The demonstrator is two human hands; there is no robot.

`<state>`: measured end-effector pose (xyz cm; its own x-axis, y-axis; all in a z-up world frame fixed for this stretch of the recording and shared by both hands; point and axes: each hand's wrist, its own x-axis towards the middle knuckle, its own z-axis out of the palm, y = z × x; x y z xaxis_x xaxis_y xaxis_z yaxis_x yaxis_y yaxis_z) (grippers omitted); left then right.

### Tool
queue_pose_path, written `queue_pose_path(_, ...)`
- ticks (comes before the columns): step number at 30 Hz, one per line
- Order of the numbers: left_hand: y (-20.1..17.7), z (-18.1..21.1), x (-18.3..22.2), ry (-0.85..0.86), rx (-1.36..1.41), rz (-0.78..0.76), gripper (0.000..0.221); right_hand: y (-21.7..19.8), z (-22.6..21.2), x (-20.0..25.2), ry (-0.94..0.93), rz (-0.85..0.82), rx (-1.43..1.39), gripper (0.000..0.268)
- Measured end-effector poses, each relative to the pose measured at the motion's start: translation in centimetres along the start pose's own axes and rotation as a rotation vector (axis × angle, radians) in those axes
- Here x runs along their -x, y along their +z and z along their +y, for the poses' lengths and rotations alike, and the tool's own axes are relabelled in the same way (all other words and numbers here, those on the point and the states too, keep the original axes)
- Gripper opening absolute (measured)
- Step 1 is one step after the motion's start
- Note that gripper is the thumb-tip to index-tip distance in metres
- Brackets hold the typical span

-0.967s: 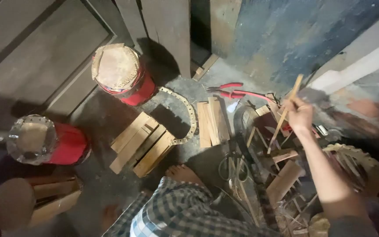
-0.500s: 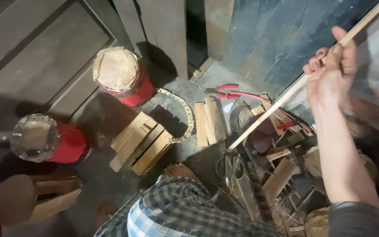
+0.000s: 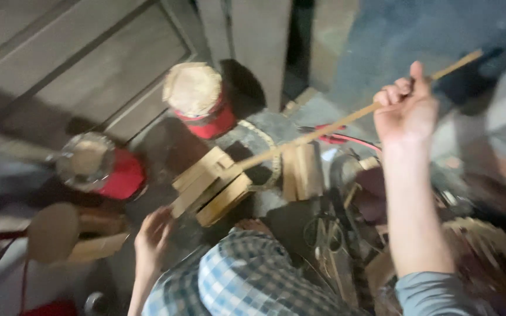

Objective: Sanding and inspecting small wooden components for musical instruments in a workshop setting.

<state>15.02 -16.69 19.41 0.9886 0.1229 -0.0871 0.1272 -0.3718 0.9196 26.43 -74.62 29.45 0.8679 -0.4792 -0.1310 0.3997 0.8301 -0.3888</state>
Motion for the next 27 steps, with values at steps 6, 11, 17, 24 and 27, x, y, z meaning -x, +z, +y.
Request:
queue_pose_path(6,0.5,15.9,-0.5,0.305,0.369,-0.177,0.061,4.9,18.8,6.0,0.155,-0.124,-0.047,0.025)
queue_pose_path(11,-2.4,17.6,-1.4,0.337,0.678,0.017,0.050,9.7,27.0,12.9,0.328,-0.090,0.059,0.032)
queue_pose_path(17,-5.6,15.1,-2.3,0.358,0.903,0.366,0.013,11.0,29.4,14.2,0.546,-0.124,0.262,0.021)
queue_pose_path(24,-7.3,10.5,-3.6,0.118,1.426,0.323,0.023,15.1,27.8,15.5,0.605,-0.137,0.293,0.010)
queue_pose_path(27,-8.1,9.5,-3.9,0.040,1.537,0.368,0.032,16.4,27.9,16.5,0.523,-0.238,0.387,0.019)
